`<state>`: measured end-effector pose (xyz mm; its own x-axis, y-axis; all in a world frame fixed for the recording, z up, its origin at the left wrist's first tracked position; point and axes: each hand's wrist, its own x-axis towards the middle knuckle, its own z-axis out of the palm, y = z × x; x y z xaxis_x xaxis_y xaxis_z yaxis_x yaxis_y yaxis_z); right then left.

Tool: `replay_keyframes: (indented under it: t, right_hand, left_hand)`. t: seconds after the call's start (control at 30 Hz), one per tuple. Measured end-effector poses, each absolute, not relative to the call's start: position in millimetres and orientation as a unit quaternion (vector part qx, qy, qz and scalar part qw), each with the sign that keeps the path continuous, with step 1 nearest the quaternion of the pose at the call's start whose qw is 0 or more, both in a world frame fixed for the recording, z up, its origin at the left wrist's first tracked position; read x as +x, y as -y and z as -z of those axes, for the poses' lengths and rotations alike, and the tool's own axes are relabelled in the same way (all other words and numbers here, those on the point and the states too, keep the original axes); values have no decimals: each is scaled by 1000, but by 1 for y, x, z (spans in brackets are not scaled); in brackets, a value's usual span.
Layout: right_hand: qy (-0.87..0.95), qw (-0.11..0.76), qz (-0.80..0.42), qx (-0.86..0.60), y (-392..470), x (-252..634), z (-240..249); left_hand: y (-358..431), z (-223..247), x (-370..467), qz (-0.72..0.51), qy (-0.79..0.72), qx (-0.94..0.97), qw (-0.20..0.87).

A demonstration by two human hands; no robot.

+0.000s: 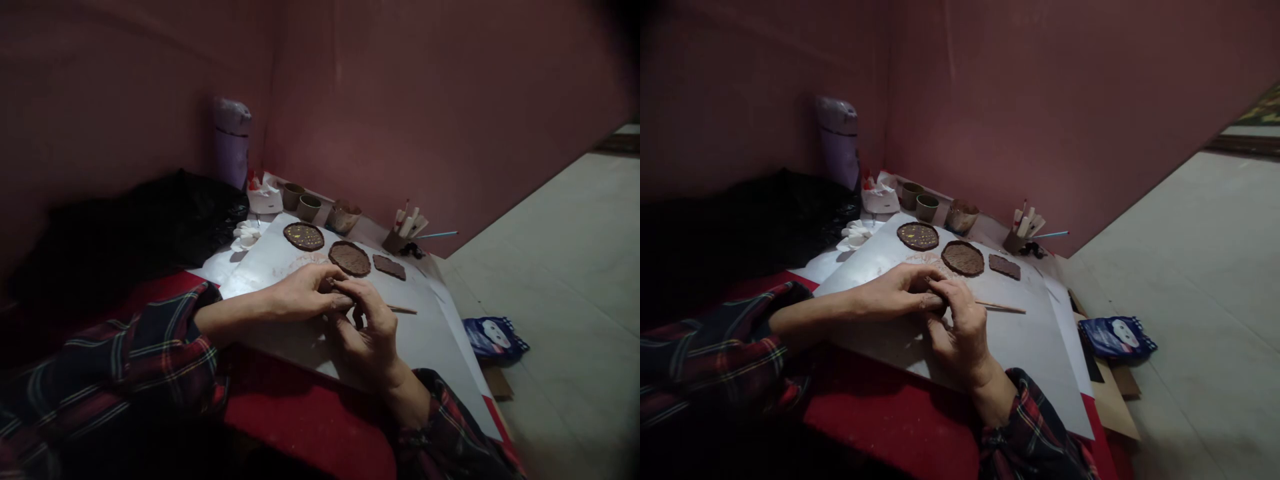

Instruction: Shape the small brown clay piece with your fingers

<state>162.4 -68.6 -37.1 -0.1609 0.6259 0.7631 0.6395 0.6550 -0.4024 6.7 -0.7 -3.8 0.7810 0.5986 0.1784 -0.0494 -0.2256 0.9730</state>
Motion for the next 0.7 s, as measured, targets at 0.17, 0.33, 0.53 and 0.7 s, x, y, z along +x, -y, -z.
replay_keyframes:
  t: [0.17,0.33,0.53,0.7]
  right_hand:
    - [762,501,7,-411,68,163,38]
    - [760,500,4,-414,69,162,37]
    - [758,500,8,-418,70,161,36]
    - [758,496,-1,-423,70,161,36]
  left_hand:
    - [1,4,6,-272,-186,733,595]
    - [1,4,6,-273,-188,733,593]
    - [2,2,6,-267,-192,730,600]
    - [1,4,6,-274,-189,729,598]
